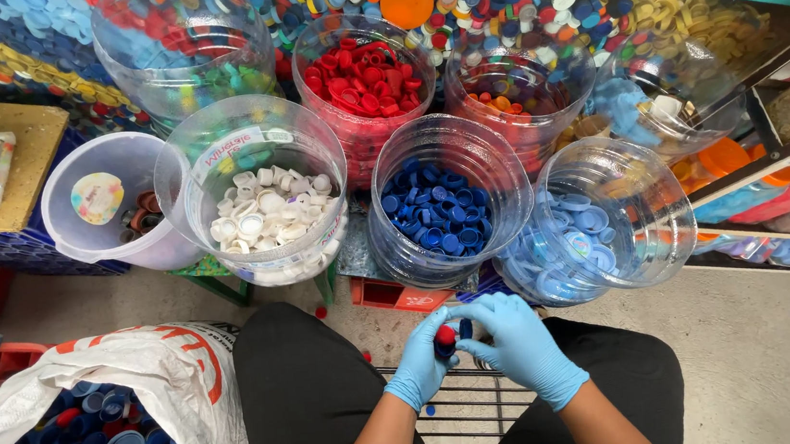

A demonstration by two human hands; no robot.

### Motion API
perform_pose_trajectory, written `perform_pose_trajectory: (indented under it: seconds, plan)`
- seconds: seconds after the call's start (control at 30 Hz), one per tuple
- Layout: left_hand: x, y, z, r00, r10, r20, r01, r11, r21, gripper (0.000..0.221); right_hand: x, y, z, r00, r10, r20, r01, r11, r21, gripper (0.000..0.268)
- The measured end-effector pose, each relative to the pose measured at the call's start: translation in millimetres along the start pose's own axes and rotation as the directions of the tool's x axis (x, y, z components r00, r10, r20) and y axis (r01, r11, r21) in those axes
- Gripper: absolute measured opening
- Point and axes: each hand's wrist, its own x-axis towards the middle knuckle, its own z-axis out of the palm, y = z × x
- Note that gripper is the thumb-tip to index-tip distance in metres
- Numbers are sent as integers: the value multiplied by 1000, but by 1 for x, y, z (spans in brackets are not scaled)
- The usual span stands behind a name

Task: The person sits on the floor and sorts plastic bottle caps by color, picking them from a large white sack and placing them into clear plastic containers filled with red, blue, white, and orange caps.

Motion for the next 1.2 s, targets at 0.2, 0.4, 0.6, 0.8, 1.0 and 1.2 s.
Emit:
perform_pose_trajectory:
  seconds: [0.2, 0.4, 0.6, 0.8, 1.0, 1.2]
  plan:
    - [-3, 3, 0, 996, 7, 90, -12, 999, 46, 36, 21, -40, -74, 804, -213, -554, 212, 975, -67, 41]
    - [-14, 6, 4, 996, -15, 91, 11, 999, 39, 39, 42, -48, -105, 813, 107, -572, -245, 954, -171, 90]
    - [-12, 11, 6, 994, -12, 110, 11, 1000, 17, 44, 30, -52, -63, 939, -23, -344, 33, 999, 21, 25]
    - [4, -1, 1, 994, -66, 88, 73, 994, -79, 53, 5, -26, 10, 994, 82, 73, -77, 995, -65, 47]
    - [20, -13, -8, 998, -48, 37, 50, 998, -49, 49, 9, -22, 16, 986, 117, 117, -114, 993, -29, 45]
    - [3, -1, 3, 1000, -21, -14, 21, 1000, -11, 49, 16, -21, 10, 992, 63, 109, -61, 998, -22, 44]
